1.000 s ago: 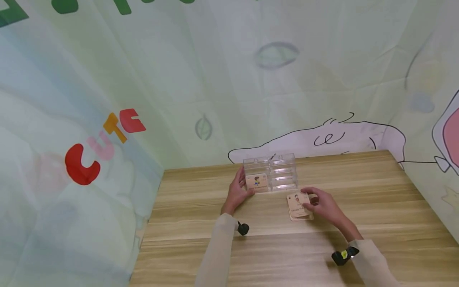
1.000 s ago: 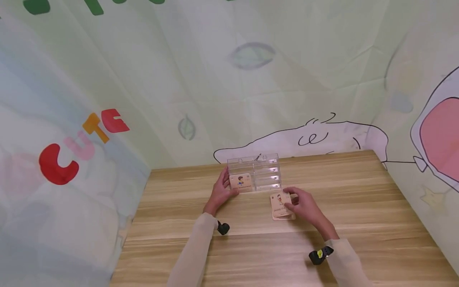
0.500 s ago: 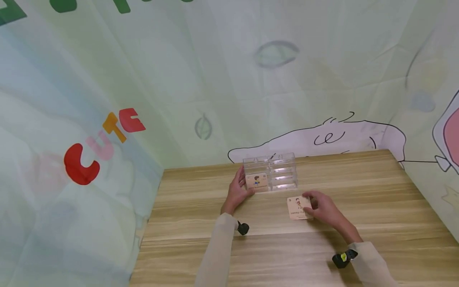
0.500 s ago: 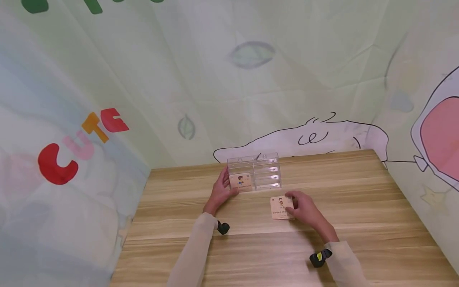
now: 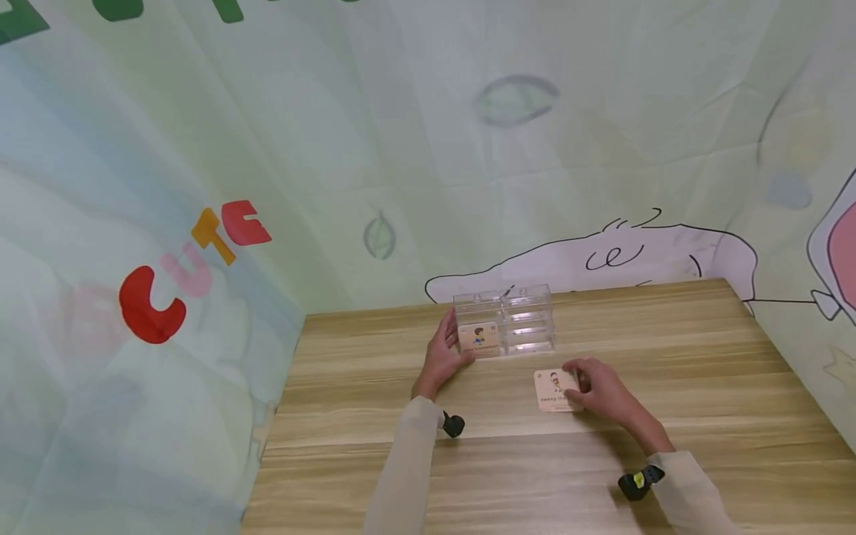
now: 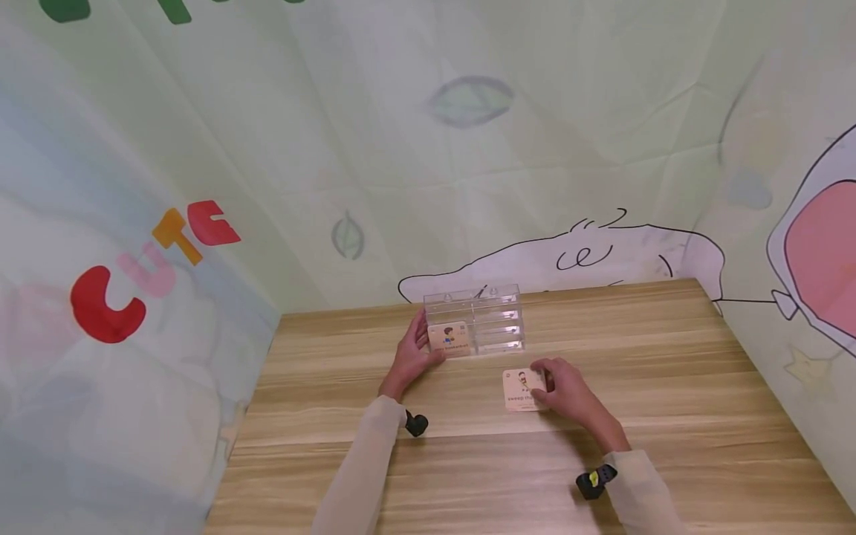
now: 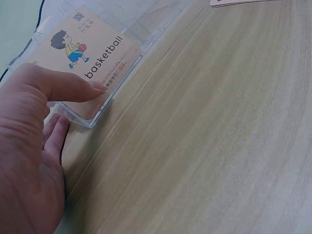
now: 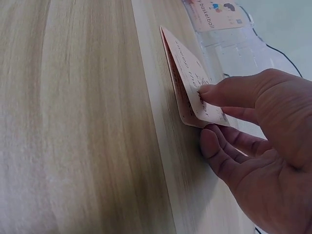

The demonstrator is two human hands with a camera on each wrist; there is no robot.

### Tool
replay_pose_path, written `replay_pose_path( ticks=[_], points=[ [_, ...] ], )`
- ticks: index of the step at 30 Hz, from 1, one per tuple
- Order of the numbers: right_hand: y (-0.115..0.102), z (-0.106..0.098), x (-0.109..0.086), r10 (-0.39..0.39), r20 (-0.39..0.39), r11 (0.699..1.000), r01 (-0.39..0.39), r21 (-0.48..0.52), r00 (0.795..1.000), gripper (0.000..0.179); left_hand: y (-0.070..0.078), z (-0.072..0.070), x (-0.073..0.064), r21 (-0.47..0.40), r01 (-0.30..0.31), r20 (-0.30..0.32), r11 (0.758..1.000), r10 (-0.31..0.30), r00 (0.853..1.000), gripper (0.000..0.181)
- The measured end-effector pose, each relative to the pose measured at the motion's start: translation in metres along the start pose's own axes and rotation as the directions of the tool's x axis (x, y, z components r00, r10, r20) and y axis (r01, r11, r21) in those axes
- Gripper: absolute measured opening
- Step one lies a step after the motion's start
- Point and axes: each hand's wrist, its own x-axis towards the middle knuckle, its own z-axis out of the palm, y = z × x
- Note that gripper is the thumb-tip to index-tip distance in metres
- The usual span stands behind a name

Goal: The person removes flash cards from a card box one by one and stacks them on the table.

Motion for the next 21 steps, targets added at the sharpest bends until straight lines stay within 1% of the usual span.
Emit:
replay_pose_path(
  ticks=[2,7,9,12,21],
  points=[
    [0.000,0.000,0.000,-0.001,0.003,1.000,0.001,-0.006,1.000,0.045,-0.011,0.002,0.005,0.002,0.004,-0.004,1.000,-0.004,1.000,0.103],
    [-0.001,0.001,-0.001,0.005,0.004,1.000,-0.005,-0.017,1.000,0.044,-0.040,0.009,0.016,0.002,0.003,-0.040,1.000,-0.003,0.999,0.109],
    [-0.001,0.001,-0.001,0.009,0.004,1.000,-0.009,-0.018,1.000,0.043,-0.043,0.010,0.017,0.004,0.003,-0.049,1.000,-0.003,0.999,0.109],
    [-0.002,0.001,-0.002,0.004,0.002,1.000,-0.003,-0.025,1.000,0.043,-0.044,0.009,0.017,0.007,0.014,-0.051,1.000,-0.014,0.999,0.109],
    [-0.005,0.002,-0.001,0.023,0.017,0.999,-0.022,-0.041,1.000,0.044,-0.038,0.008,0.014,0.013,0.029,-0.043,0.999,-0.028,0.999,0.109]
  ],
)
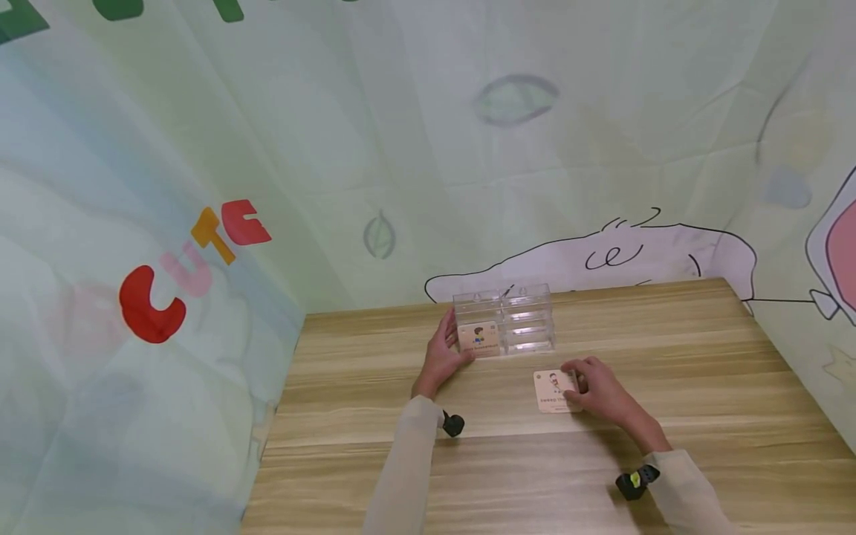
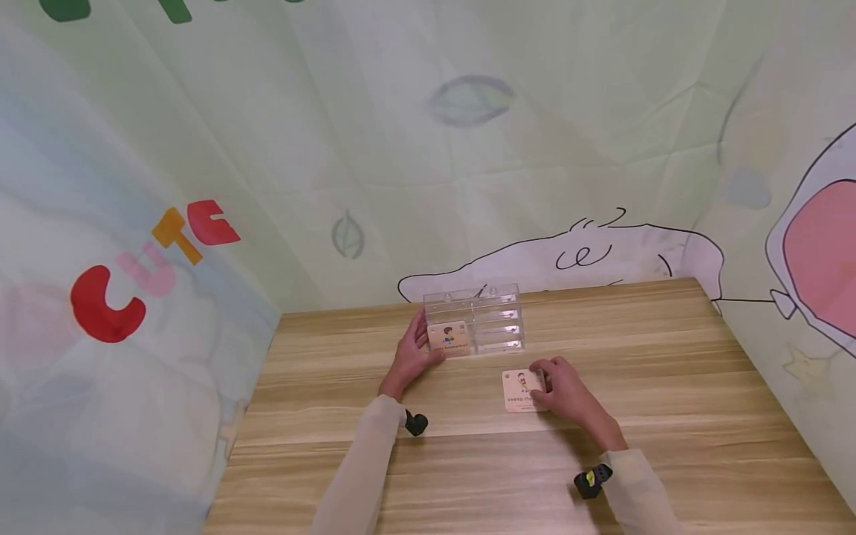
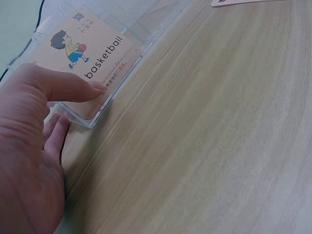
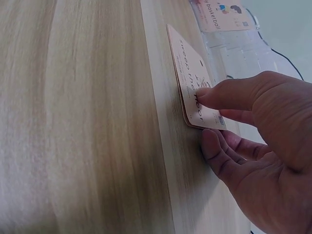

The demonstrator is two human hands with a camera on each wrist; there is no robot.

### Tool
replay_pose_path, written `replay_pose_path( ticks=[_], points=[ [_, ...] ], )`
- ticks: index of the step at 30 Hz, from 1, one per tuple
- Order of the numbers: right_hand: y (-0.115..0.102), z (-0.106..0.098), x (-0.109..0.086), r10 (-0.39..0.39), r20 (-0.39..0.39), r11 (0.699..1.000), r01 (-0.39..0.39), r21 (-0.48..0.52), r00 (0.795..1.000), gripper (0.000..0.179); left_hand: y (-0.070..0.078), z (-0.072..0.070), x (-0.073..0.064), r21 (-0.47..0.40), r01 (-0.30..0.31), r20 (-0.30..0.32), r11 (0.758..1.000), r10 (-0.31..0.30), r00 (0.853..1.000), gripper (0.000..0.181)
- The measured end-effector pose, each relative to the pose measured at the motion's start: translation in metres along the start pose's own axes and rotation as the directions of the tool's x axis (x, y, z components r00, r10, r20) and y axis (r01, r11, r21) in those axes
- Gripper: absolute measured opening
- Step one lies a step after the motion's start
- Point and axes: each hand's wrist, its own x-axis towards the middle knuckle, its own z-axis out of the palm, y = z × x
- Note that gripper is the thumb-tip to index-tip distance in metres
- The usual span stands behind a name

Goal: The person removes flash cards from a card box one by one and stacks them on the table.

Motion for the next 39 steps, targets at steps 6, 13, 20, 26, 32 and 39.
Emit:
replay_pose_path(
  ticks=[6,13,20,26,32,39],
  points=[
    [-0.001,0.001,0.000,0.010,-0.003,1.000,-0.010,-0.007,1.000,0.043,-0.002,0.001,0.001,-0.009,0.000,-0.002,1.000,0.000,1.000,0.109],
    [-0.001,0.002,0.000,0.025,-0.001,1.000,-0.025,-0.015,1.000,0.043,0.006,0.000,-0.003,-0.013,-0.029,-0.003,1.000,0.029,1.000,0.106],
    [-0.002,0.000,-0.001,0.036,0.007,0.999,-0.036,-0.031,0.999,0.039,0.039,-0.007,-0.017,-0.012,-0.026,0.032,1.000,0.026,0.999,0.101],
    [-0.001,-0.001,0.000,0.035,0.021,0.999,-0.034,-0.030,0.999,0.039,0.042,-0.007,-0.019,-0.015,-0.027,0.025,1.000,0.028,0.999,0.100],
    [-0.002,-0.006,0.002,0.040,0.041,0.999,-0.039,-0.032,0.998,0.039,0.042,-0.008,-0.019,-0.016,-0.020,0.033,1.000,0.020,0.999,0.101],
    [-0.008,-0.015,0.015,-0.067,0.012,0.997,0.067,-0.040,0.998,0.041,0.013,-0.002,-0.007,-0.013,-0.013,0.009,1.000,0.013,1.000,0.106]
  ],
)
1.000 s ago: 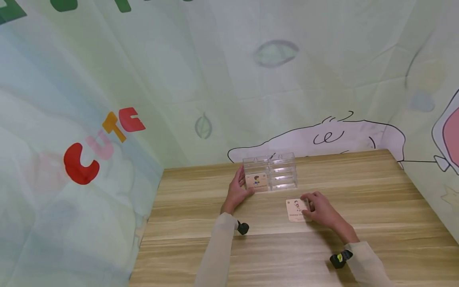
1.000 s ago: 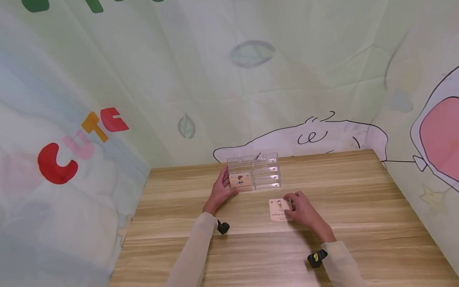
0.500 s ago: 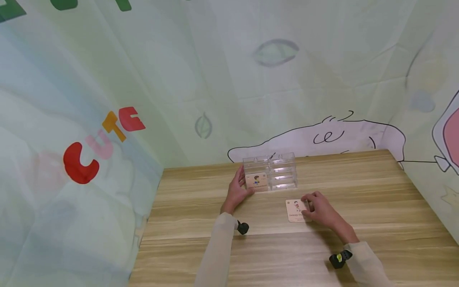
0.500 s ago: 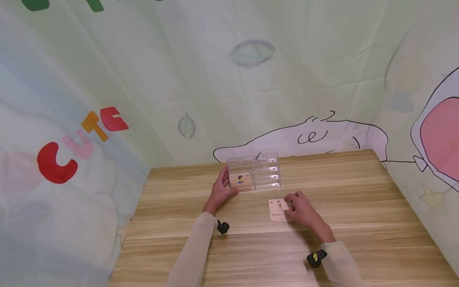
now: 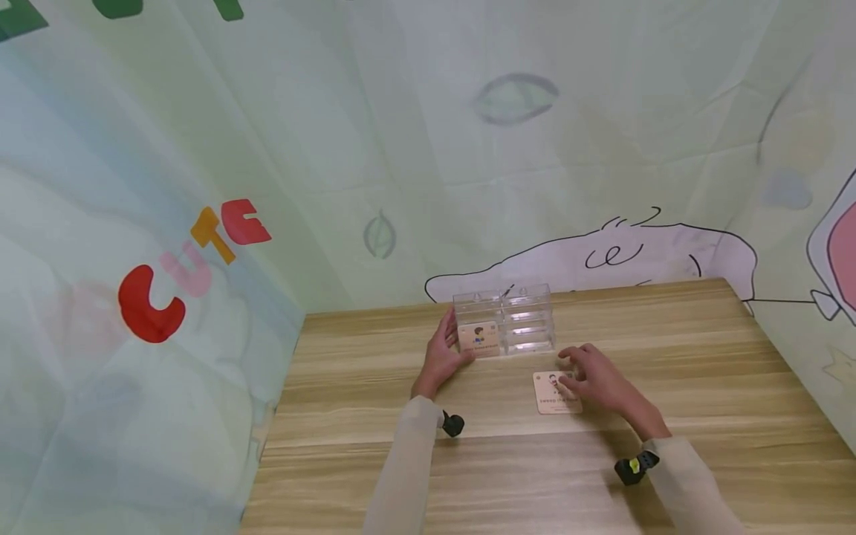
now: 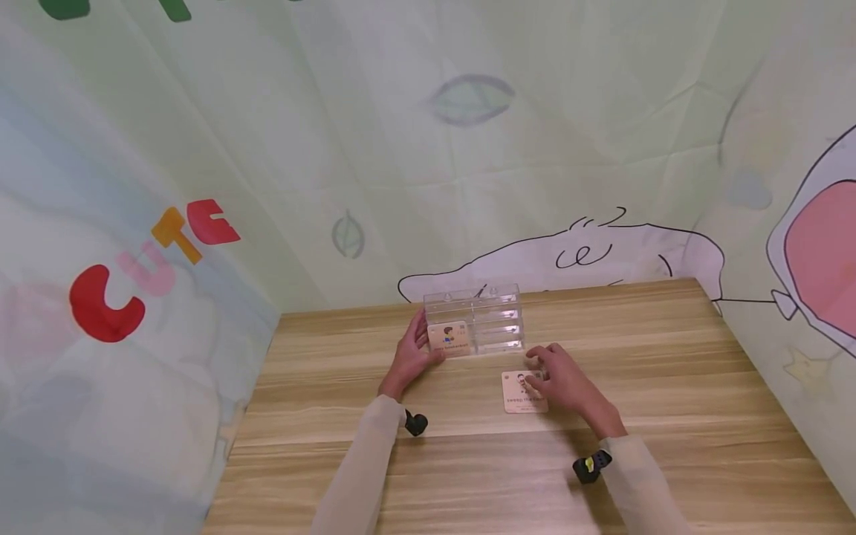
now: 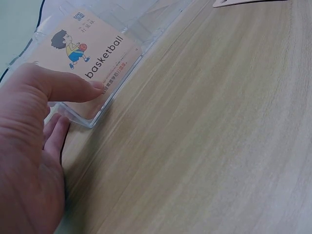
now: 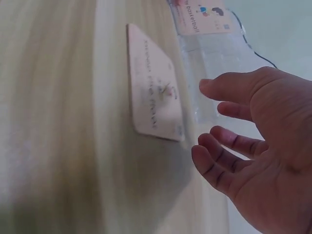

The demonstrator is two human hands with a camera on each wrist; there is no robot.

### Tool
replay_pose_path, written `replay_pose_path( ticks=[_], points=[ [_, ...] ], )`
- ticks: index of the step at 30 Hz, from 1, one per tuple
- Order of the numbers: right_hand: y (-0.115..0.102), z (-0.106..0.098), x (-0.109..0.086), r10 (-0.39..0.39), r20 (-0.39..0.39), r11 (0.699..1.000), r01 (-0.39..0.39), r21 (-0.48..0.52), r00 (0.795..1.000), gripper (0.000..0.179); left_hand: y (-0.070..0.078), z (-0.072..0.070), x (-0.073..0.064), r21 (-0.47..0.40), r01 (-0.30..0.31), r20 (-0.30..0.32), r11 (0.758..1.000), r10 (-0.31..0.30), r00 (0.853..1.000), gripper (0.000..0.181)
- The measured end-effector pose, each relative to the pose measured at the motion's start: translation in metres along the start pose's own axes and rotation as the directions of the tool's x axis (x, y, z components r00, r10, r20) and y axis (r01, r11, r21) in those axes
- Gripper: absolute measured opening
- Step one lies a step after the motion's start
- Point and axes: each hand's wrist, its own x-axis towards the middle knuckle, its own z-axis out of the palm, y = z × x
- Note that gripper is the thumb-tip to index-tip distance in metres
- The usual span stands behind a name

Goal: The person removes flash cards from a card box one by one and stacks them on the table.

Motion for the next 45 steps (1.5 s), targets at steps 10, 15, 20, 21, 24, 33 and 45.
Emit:
replay_pose_path(
  ticks=[10,15,20,21,24,33,45],
  points=[
    [-0.016,-0.001,0.025,-0.101,0.007,0.993,0.100,0.057,0.995,0.044,-0.015,0.005,0.007,-0.003,-0.008,-0.011,1.000,0.008,1.000,0.108],
    [-0.027,0.006,0.041,-0.137,0.038,0.988,0.134,0.077,0.990,0.043,-0.011,0.003,0.006,0.012,0.005,-0.001,1.000,-0.005,1.000,0.107],
    [-0.037,0.016,0.055,-0.168,0.039,0.979,0.163,0.121,0.985,0.043,-0.013,0.004,0.006,0.007,-0.008,0.001,1.000,0.008,1.000,0.107],
    [-0.039,0.017,0.057,-0.167,0.037,0.978,0.161,0.135,0.985,0.044,-0.014,0.004,0.006,0.004,-0.012,0.002,1.000,0.012,1.000,0.107],
    [-0.045,0.023,0.063,-0.152,0.044,0.977,0.144,0.154,0.987,0.047,-0.016,0.006,0.007,-0.011,-0.013,0.001,1.000,0.013,1.000,0.108],
    [-0.056,0.030,0.077,-0.145,0.071,0.983,0.135,0.125,0.987,0.051,0.011,0.004,-0.004,-0.027,-0.032,0.008,0.999,0.032,0.999,0.103],
    [-0.057,0.033,0.083,-0.162,0.082,0.980,0.150,0.133,0.983,0.052,0.008,-0.001,-0.002,-0.013,-0.030,0.012,0.999,0.030,0.999,0.103]
  ],
)
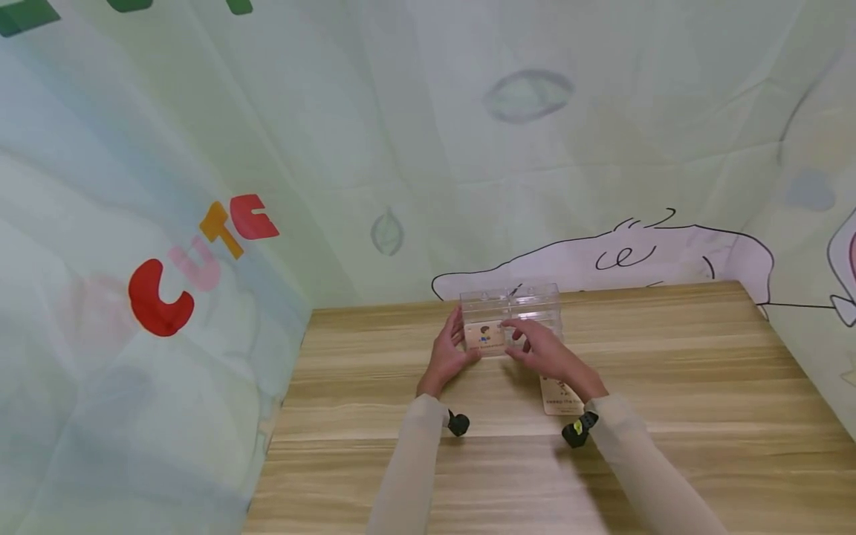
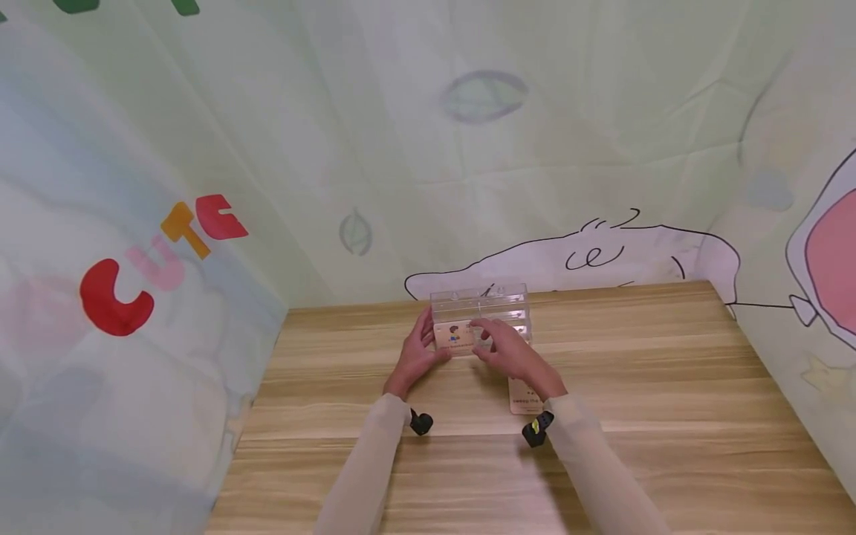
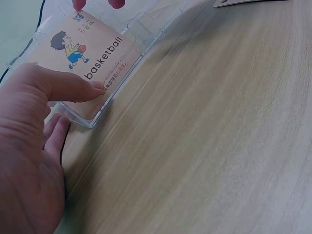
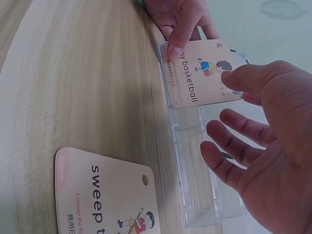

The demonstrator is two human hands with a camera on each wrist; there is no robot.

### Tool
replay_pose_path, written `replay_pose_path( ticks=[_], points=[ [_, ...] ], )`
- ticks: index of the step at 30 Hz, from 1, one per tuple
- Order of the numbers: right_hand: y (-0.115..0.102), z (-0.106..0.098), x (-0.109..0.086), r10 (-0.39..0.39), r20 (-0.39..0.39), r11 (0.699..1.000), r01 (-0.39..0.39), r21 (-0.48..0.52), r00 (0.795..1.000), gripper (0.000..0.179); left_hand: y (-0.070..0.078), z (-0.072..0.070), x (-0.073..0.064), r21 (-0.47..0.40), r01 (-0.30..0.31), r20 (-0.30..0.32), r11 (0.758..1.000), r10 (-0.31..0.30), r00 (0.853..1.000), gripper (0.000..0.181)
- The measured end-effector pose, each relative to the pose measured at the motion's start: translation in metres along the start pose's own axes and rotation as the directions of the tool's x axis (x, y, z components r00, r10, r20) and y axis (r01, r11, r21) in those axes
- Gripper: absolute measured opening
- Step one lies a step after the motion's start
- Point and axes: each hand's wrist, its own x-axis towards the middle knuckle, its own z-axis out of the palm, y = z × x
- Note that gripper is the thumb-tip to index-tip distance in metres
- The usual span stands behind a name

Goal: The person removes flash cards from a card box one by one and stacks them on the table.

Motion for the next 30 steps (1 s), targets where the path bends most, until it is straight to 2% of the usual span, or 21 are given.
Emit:
replay_pose_path(
  ticks=[3,7,12,14,19,21,30],
  points=[
    [0.000,0.000,0.000,0.009,0.004,1.000,-0.009,-0.009,1.000,0.052,-0.017,0.003,0.005,0.015,0.008,-0.016,1.000,-0.008,1.000,0.106],
    [0.000,0.000,0.000,0.015,0.001,1.000,-0.015,0.002,1.000,0.051,-0.021,0.002,0.007,0.023,0.030,-0.018,0.999,-0.029,0.999,0.106],
    [-0.001,0.003,0.001,0.005,-0.024,1.000,-0.004,0.026,1.000,0.048,-0.020,0.001,0.005,0.040,0.029,-0.018,0.999,-0.028,0.999,0.106],
    [-0.002,0.005,0.001,-0.003,-0.046,1.000,0.004,0.023,0.999,0.045,-0.009,0.000,0.002,0.032,0.024,-0.018,0.999,-0.023,1.000,0.105],
    [-0.002,0.010,0.001,-0.022,-0.098,1.000,0.021,-0.009,0.995,0.041,-0.010,0.000,0.002,0.014,0.016,-0.019,1.000,-0.016,1.000,0.107],
    [-0.002,0.011,0.001,-0.023,-0.109,1.000,0.022,-0.012,0.994,0.042,-0.021,0.001,0.006,0.023,0.018,-0.020,1.000,-0.018,1.000,0.108],
    [-0.002,0.013,0.001,0.011,-0.117,1.000,-0.013,-0.011,0.993,0.048,-0.018,0.002,0.006,0.039,0.040,-0.007,0.998,-0.040,0.999,0.107]
  ],
)
